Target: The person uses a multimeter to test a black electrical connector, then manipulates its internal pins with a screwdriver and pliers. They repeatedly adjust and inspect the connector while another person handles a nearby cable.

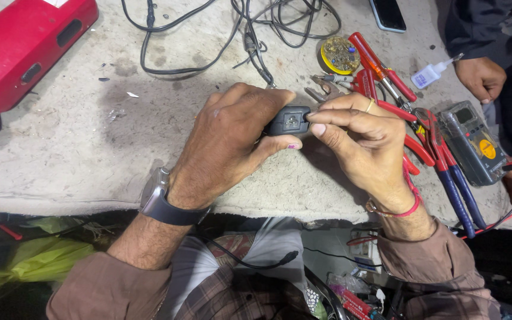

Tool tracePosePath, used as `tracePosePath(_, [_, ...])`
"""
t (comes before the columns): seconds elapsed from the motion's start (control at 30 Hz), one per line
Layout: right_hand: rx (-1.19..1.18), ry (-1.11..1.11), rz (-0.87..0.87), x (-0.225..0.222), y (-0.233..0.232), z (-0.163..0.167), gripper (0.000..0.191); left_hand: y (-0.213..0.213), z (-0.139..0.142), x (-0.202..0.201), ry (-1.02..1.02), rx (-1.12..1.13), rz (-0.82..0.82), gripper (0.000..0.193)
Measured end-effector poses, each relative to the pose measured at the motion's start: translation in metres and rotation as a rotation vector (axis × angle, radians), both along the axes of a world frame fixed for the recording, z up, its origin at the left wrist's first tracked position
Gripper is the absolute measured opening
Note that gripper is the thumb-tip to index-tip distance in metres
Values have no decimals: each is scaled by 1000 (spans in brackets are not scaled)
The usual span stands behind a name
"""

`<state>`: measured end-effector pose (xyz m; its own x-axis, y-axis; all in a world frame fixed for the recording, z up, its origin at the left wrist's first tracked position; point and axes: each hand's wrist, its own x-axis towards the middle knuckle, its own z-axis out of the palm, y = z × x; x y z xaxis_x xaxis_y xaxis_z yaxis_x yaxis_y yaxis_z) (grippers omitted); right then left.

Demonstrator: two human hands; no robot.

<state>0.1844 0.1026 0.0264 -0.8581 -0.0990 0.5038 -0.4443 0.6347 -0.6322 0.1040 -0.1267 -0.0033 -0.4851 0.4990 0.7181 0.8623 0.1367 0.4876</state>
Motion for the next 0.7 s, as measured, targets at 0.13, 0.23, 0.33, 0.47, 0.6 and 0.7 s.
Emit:
tracePosePath(0.13, [-98, 5, 46, 5, -4, 4, 29, 0, -1, -1, 10, 1, -3, 60])
tracePosePath(0.23, [19, 68, 20, 7, -7, 9, 38, 0, -1, -1, 0, -8, -6, 61])
tracePosePath(0.33, [275, 170, -30, 8, -10, 16, 42, -1, -1, 0, 9, -7, 2, 61])
tracePosePath(0.47, [395, 204, -7, 8, -14, 27, 41, -1, -1, -1, -17, -4, -17, 62])
tracePosePath(0.6, [552, 242, 17, 8, -19, 37, 37, -1, -2, 0, 14, -37, 19, 61])
tracePosePath(0.7, [662, 256, -22, 10, -23, 40, 36, -1, -3, 0, 27, -46, 25, 60])
